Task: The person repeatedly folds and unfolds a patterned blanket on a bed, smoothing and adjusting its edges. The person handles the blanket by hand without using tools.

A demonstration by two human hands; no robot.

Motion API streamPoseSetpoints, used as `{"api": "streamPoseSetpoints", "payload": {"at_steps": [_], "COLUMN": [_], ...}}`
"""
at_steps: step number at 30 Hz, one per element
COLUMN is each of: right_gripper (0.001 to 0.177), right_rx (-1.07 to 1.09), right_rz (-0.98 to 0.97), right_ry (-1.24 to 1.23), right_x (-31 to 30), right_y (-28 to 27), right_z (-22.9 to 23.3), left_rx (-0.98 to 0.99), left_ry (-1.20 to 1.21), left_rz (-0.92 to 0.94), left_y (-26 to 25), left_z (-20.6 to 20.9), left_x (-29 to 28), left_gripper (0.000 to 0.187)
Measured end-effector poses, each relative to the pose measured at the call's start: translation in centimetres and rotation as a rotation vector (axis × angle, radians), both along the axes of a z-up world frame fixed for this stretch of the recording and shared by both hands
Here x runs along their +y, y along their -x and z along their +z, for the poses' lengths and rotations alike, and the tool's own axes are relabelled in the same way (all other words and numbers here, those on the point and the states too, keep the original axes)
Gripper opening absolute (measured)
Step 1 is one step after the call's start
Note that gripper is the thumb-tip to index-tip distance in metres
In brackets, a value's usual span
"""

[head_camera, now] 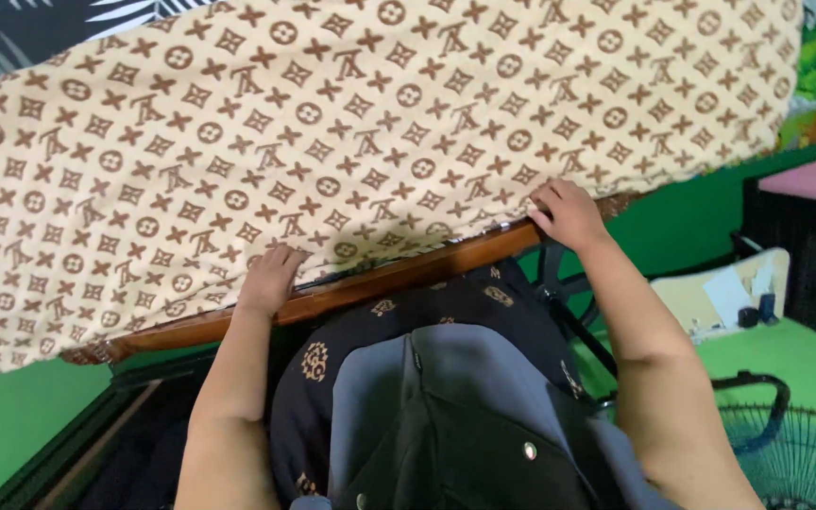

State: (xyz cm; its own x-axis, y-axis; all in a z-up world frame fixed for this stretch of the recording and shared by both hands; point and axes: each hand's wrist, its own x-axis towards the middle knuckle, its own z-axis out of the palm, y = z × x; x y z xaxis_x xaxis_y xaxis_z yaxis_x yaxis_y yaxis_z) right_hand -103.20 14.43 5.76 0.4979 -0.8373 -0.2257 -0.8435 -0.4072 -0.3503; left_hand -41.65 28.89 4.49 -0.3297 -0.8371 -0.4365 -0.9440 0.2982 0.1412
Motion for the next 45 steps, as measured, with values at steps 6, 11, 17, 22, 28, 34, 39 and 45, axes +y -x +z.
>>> {"api": "streamPoseSetpoints", "payload": {"at_steps": [6, 11, 17, 22, 28, 34, 39, 45], "right_gripper": [0.021, 0.013, 0.01, 0.016, 0.019, 0.014, 0.017, 0.02], "right_rx": [0.03, -0.078, 0.059, 0.169, 0.124, 0.061, 0.184, 0.365], "right_rz": [-0.056, -0.144, -0.111, -0.179, -0.119, -0.066, -0.025, -0.02], "right_ry": [0.2, 0.158, 0.137, 0.105, 0.154, 0.082, 0.13, 0.066], "right_x": [0.7, 0.3, -0.3, -0.8, -0.7, -1.4, -1.3, -1.5], "right_y": [-1.2, -1.9, -1.2, 0.1, 0.6, 2.6, 5.4, -2.0], "right_z": [-2.9, -1.3, -2.9, -2.2, -3.8, -2.1, -0.6, -1.4], "left_rx": [-0.007, -0.058, 0.132, 0.101, 0.218, 0.093, 0.273, 0.251], "left_ry": [0.222, 0.261, 0.305, 0.448, 0.109, 0.119, 0.188, 0.53], "left_rz": [0.044, 0.115, 0.232, 0.493, 0.738, 0.239, 0.194, 0.4], "left_y": [-1.6, -3.0, -2.5, -3.0, -4.0, -7.3, -7.4, -10.4], "left_z": [0.4, -0.6, 2.8, 2.8, -0.2, -0.9, 5.3, 5.8], "left_x": [0.4, 1.0, 1.1, 1.8, 1.7, 2.5, 2.7, 6.7], "left_gripper": [0.028, 0.031, 0.022, 0.013, 0.032, 0.048, 0.047, 0.032]}}
